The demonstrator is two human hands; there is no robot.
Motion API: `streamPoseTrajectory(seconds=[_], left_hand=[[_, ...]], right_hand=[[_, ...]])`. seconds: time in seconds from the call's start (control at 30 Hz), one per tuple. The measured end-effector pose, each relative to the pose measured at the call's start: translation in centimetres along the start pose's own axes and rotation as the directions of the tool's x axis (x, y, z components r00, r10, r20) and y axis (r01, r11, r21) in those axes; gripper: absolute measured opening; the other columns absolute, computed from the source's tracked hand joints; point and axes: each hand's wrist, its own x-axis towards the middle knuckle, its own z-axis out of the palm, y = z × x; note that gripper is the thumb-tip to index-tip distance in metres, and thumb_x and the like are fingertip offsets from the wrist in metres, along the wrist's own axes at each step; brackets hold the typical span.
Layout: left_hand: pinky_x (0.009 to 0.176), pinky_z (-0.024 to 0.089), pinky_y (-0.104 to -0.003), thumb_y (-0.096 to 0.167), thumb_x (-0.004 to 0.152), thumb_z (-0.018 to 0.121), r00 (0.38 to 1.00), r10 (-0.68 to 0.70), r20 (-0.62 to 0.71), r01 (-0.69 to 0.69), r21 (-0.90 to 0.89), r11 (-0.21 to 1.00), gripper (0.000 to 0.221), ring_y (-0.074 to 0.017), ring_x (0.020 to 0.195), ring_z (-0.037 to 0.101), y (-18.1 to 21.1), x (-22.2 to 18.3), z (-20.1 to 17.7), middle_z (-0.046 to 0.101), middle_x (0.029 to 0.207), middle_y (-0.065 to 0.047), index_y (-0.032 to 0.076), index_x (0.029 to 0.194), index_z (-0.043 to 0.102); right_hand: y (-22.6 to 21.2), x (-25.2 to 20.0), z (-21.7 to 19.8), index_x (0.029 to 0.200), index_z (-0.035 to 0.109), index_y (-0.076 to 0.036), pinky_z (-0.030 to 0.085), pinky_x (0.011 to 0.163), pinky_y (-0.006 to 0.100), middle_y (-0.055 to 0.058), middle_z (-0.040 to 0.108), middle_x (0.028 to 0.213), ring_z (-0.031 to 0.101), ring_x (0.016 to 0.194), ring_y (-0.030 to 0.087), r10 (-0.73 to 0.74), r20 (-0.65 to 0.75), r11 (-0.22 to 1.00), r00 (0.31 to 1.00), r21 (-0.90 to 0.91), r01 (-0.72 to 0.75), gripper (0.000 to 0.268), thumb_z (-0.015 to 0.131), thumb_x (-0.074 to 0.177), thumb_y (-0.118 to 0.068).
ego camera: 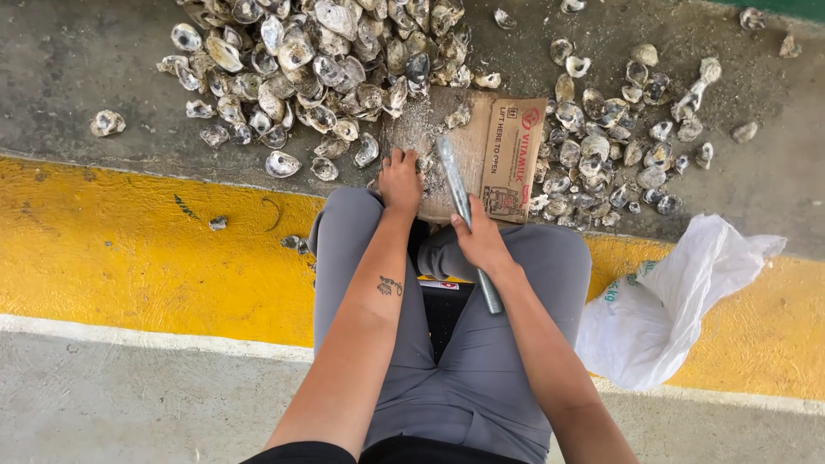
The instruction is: Crushing oyster shells using a metal bar as a tool on a cardboard box workspace.
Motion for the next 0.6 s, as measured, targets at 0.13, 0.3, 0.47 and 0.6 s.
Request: streamPoseTrajectory(seconds=[0.13, 0.3, 0.47, 0.6], left_hand=[[0.088, 0.052, -0.049, 0.014, 0.077, 0.083, 1.0, -0.013, 0.004, 0.013, -0.003, 1.0, 0.046, -0.0357, 0.11, 0.06, 0.2, 0.1, -0.4, 0.058, 0.117, -0.01, 0.012, 0.119, 0.065], [0.092, 0.054, -0.046, 0.01, 0.078, 0.082, 0.999, 0.018, -0.041, -0.018, -0.013, 1.0, 0.043, -0.0336, 0.112, 0.063, -0.3, 0.0, 0.3, 0.06, 0.118, -0.007, 0.015, 0.117, 0.066], [0.089, 0.054, -0.047, 0.013, 0.077, 0.084, 1.0, -0.004, 0.016, 0.004, -0.005, 1.0, 0.046, -0.036, 0.109, 0.062, 0.0, 0.0, -0.2, 0.059, 0.119, -0.01, 0.012, 0.118, 0.064], [0.092, 0.055, -0.045, 0.011, 0.076, 0.083, 1.0, -0.003, 0.012, 0.003, -0.007, 1.0, 0.047, -0.0335, 0.113, 0.062, -0.1, 0.1, -0.1, 0.059, 0.12, -0.008, 0.015, 0.12, 0.065]], right_hand=[[-1.8, -1.1, 0.0, 0.151, 0.03, -0.004, 0.053, 0.086, 0.055, 0.032, 0.068, 0.109, 0.068, 0.101, 0.051, -0.12, -0.225, 0.976, 0.967, 0.153, 0.156, 0.057, 0.052, 0.105, -0.03], [0.4, 0.4, 0.9, 0.15, 0.032, -0.005, 0.05, 0.084, 0.058, 0.031, 0.069, 0.101, 0.066, 0.098, 0.052, -0.014, -0.003, 0.998, 1.0, -0.061, 0.014, 0.055, 0.055, 0.105, -0.028], [-2.2, -1.7, 0.1, 0.152, 0.029, -0.004, 0.054, 0.083, 0.055, 0.032, 0.068, 0.104, 0.069, 0.095, 0.05, -0.078, -0.21, 0.987, 0.974, 0.122, 0.106, 0.059, 0.053, 0.104, -0.029], [2.0, 0.6, 2.1, 0.156, 0.02, 0.0, 0.049, 0.089, 0.057, 0.036, 0.066, 0.101, 0.064, 0.099, 0.056, 0.002, 0.017, 0.995, 1.0, -0.101, -0.001, 0.069, 0.056, 0.104, -0.028]])
